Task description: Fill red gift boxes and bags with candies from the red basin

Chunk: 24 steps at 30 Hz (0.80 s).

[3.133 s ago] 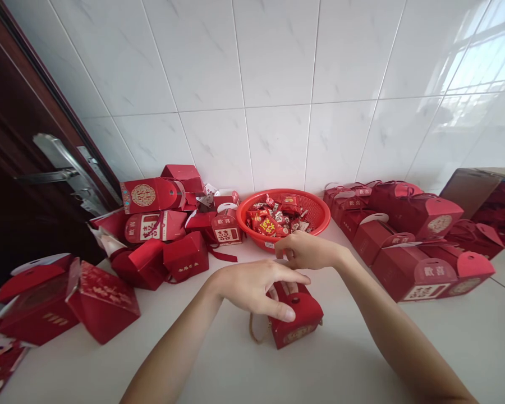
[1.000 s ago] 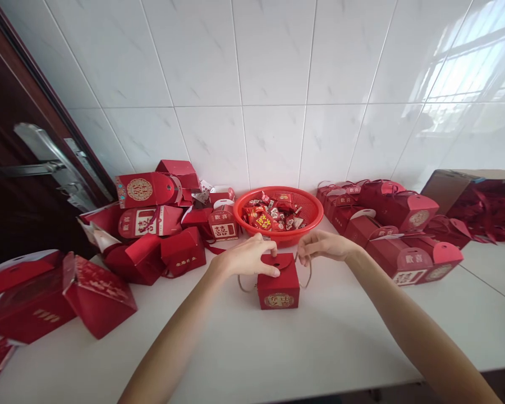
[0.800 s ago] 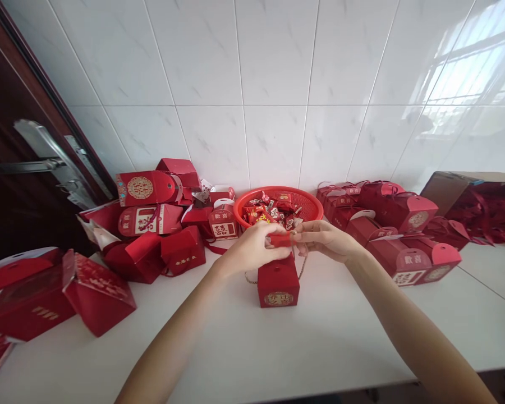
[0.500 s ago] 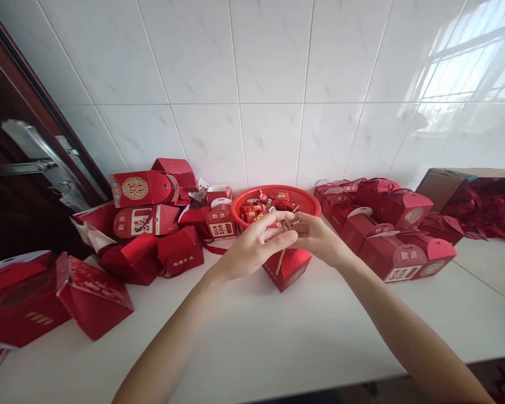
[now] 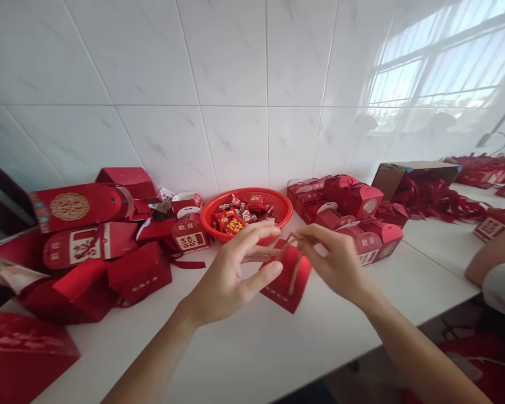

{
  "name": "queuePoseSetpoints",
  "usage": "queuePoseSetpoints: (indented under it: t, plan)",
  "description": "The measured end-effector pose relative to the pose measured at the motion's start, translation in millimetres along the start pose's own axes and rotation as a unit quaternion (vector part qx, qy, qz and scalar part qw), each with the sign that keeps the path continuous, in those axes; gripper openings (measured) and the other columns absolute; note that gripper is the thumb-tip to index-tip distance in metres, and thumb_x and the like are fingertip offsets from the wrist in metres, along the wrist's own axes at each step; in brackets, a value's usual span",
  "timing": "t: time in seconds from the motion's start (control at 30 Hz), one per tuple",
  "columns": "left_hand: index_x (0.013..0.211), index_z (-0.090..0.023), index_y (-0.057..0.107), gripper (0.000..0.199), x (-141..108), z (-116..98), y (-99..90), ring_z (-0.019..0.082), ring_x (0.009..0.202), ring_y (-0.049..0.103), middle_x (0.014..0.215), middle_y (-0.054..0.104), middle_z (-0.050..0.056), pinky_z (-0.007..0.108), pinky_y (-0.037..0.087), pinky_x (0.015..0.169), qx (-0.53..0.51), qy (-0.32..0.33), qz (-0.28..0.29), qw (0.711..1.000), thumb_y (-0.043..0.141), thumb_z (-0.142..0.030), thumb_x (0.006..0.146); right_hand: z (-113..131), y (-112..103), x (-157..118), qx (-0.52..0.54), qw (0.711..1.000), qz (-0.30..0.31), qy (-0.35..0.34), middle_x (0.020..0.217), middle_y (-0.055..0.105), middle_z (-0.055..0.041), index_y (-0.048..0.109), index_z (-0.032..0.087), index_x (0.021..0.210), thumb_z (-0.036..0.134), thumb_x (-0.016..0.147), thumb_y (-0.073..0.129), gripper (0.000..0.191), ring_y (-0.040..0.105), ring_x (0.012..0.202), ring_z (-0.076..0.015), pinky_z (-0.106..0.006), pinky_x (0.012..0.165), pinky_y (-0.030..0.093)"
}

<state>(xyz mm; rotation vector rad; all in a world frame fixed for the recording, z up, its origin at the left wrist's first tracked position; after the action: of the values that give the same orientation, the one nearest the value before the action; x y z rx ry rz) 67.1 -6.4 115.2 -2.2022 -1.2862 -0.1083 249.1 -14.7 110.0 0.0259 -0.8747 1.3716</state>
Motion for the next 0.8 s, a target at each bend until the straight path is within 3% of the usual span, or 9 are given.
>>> queuePoseSetpoints:
  t: [0.1, 0.2, 0.3, 0.43, 0.6, 0.8]
  plan:
    - [0.123, -0.028, 0.066, 0.034, -1, -4, -6.6, 0.028, 0.120, 0.065, 0.148, 0.052, 0.007, 0.040, 0.058, 0.100, 0.046, 0.015, -0.013, 0.999, 0.064, -0.039, 0.091, -7, -66, -23, 0.001, 0.987, -0.161, 0.008, 0.086, 0.073, -0.0035, 0.071, 0.024, 0.089, 0.030, 0.086, 0.063, 0.011, 0.068, 0.077, -0.0204, -0.033, 0.071, 0.054]
    - [0.115, -0.028, 0.070, 0.028, 1, -1, -8.1, 0.027, 0.123, 0.063, 0.144, 0.055, 0.006, 0.037, 0.057, 0.101, 0.088, 0.018, 0.004, 0.996, 0.064, -0.040, 0.091, -18, -135, -53, -0.034, 0.939, -0.339, 0.041, 0.074, 0.070, -0.0015, 0.075, 0.024, 0.087, 0.026, 0.077, 0.068, 0.013, 0.065, 0.065, -0.0179, -0.031, 0.063, 0.052]
    - [0.115, -0.029, 0.071, 0.027, 2, 3, -3.3, 0.027, 0.125, 0.061, 0.143, 0.057, 0.005, 0.037, 0.055, 0.103, 0.135, 0.015, 0.045, 0.990, 0.063, -0.042, 0.092, -29, -183, -73, -0.091, 0.894, -0.433, 0.062, 0.074, 0.070, -0.0027, 0.076, 0.023, 0.085, 0.022, 0.070, 0.069, 0.016, 0.065, 0.065, -0.0182, -0.032, 0.062, 0.051]
    - [0.117, -0.031, 0.071, 0.029, 1, 7, 4.5, 0.028, 0.128, 0.058, 0.145, 0.056, 0.005, 0.040, 0.053, 0.104, 0.182, 0.016, 0.089, 0.979, 0.061, -0.043, 0.093, -56, -218, -72, -0.114, 0.887, -0.444, 0.062, 0.069, 0.068, -0.0039, 0.072, 0.022, 0.076, 0.022, 0.068, 0.066, 0.010, 0.065, 0.062, -0.0206, -0.036, 0.062, 0.051]
    - [0.115, -0.032, 0.073, 0.027, -2, 5, 6.5, 0.028, 0.126, 0.061, 0.141, 0.061, 0.004, 0.040, 0.053, 0.104, 0.192, 0.014, 0.119, 0.974, 0.060, -0.042, 0.093, -114, -248, -52, -0.137, 0.871, -0.447, 0.151, 0.065, 0.065, -0.0033, 0.065, 0.020, 0.073, 0.014, 0.069, 0.060, 0.008, 0.064, 0.062, -0.0199, -0.035, 0.068, 0.051]
    - [0.114, -0.036, 0.074, 0.025, -14, 7, -3.8, 0.025, 0.126, 0.062, 0.133, 0.068, 0.001, 0.036, 0.054, 0.104, 0.213, 0.000, 0.101, 0.972, 0.064, -0.040, 0.091, -173, -251, -14, -0.218, 0.894, -0.336, 0.203, 0.066, 0.063, -0.0032, 0.060, 0.020, 0.077, 0.015, 0.077, 0.055, 0.007, 0.061, 0.065, -0.0196, -0.033, 0.071, 0.045]
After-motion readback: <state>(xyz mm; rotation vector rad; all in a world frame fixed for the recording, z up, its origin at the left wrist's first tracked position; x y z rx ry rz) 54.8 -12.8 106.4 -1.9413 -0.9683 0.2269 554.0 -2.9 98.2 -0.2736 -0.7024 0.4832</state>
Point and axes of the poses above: each hand's wrist, its own x-axis towards the middle knuckle, its own y-axis out of the palm, z = x × y, the point moved 6 cm from there along x, towards the middle knuckle
